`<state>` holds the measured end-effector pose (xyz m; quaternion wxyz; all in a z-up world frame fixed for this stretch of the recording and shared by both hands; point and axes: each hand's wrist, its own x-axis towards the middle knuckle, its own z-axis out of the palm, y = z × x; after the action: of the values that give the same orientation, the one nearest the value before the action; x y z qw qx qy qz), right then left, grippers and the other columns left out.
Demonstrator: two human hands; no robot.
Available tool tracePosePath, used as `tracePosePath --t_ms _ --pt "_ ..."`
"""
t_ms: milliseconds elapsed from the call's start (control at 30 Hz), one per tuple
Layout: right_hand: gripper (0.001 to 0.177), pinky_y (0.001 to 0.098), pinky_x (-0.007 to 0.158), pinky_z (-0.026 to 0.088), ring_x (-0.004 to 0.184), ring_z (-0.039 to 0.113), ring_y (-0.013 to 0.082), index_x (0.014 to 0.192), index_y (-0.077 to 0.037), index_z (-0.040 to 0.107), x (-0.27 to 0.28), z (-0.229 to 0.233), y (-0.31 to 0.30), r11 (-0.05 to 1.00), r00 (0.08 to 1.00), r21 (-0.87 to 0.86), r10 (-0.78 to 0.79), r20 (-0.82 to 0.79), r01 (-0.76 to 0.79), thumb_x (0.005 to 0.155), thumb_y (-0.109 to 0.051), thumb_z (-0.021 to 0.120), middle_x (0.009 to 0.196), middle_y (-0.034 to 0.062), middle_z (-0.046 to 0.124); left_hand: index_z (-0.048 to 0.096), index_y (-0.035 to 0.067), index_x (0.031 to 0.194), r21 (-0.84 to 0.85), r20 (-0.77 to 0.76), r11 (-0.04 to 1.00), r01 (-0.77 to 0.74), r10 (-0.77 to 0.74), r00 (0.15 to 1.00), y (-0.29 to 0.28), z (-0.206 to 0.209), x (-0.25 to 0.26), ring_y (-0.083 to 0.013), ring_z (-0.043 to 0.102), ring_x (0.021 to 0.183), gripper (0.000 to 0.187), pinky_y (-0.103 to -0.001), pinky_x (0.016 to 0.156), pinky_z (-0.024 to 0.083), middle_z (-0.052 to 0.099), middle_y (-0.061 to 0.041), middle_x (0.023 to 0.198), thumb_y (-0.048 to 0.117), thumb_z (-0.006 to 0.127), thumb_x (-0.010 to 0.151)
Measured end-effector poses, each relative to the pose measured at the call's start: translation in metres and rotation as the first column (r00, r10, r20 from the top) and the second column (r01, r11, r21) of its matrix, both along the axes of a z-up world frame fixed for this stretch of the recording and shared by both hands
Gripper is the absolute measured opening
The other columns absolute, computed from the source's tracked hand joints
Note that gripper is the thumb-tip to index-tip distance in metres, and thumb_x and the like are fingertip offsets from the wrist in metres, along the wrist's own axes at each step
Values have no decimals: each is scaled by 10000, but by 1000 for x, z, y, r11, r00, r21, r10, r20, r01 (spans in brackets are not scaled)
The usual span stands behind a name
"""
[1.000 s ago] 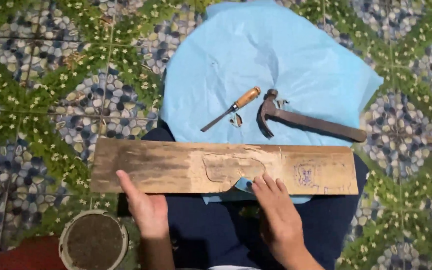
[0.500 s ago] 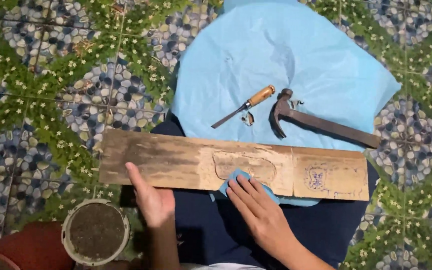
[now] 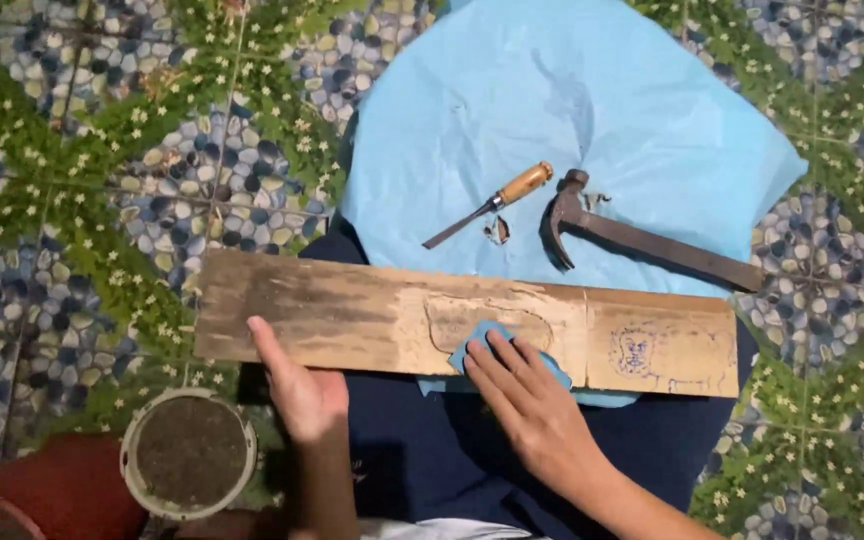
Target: The person sands a piece of wood with a small piece of sandpaper. They repeatedly rub the sandpaper against the carved and flat surfaces of the wood by hand.
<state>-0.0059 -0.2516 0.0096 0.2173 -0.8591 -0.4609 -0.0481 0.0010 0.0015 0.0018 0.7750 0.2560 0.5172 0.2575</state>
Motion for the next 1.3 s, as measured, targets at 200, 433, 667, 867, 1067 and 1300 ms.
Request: tracePosePath --t_ms 200,433,667,867,1067,1300 --pt "427 605 1249 312 1508 399 385 1515 -8 434 11 -5 -7 999 997 11 -48 -64 49 1114 -102 324 1587 161 454 540 192 1479 16 42 1000 -13 12 999 5 -22 -4 -190 613 1342 767 -366 1140 513 630 -29 1471 553 593 804" --pt "411 578 1222 329 1463 476 361 1471 -25 496 7 -2 -5 998 992 60 22 -122 -15 1081 -105 396 1528 156 550 501 156 1510 -15 -23 1000 0 -1 1000 2 -7 -1 -217 598 1362 828 -382 1132 512 601 -53 1500 552 593 789" --pt "414 597 1248 312 1479 441 399 1490 9 457 6 -2 3 996 994 86 17 -110 -8 1090 -63 382 1559 185 489 545 150 1467 -6 -10 1000 -1 1 1000 2 -5 -2 -208 610 1343 792 -379 1139 510 624 -54 1475 554 592 788" --pt "450 594 1247 316 1506 386 414 1520 21 420 5 -1 12 999 997 25 40 -73 -38 1079 -51 365 1588 192 447 516 151 1493 15 27 1000 -4 4 1000 2 -8 -4 -222 594 1366 809 -393 1152 501 608 -62 1493 543 597 790" --pt "434 593 1221 349 1495 396 413 1504 32 448 7 0 23 998 996 8 67 -62 -67 1093 -57 340 1592 184 435 539 161 1475 32 51 999 21 -23 998 3 -17 -7 -231 610 1349 787 -389 1156 500 624 -67 1477 557 595 797" --pt "454 631 1247 313 1504 368 417 1542 -2 413 9 1 21 999 994 5 32 -100 -32 1090 -41 420 1595 182 430 532 165 1478 30 -51 999 41 -39 998 0 -9 -4 -189 624 1338 788 -371 1115 536 626 -38 1480 606 552 825"
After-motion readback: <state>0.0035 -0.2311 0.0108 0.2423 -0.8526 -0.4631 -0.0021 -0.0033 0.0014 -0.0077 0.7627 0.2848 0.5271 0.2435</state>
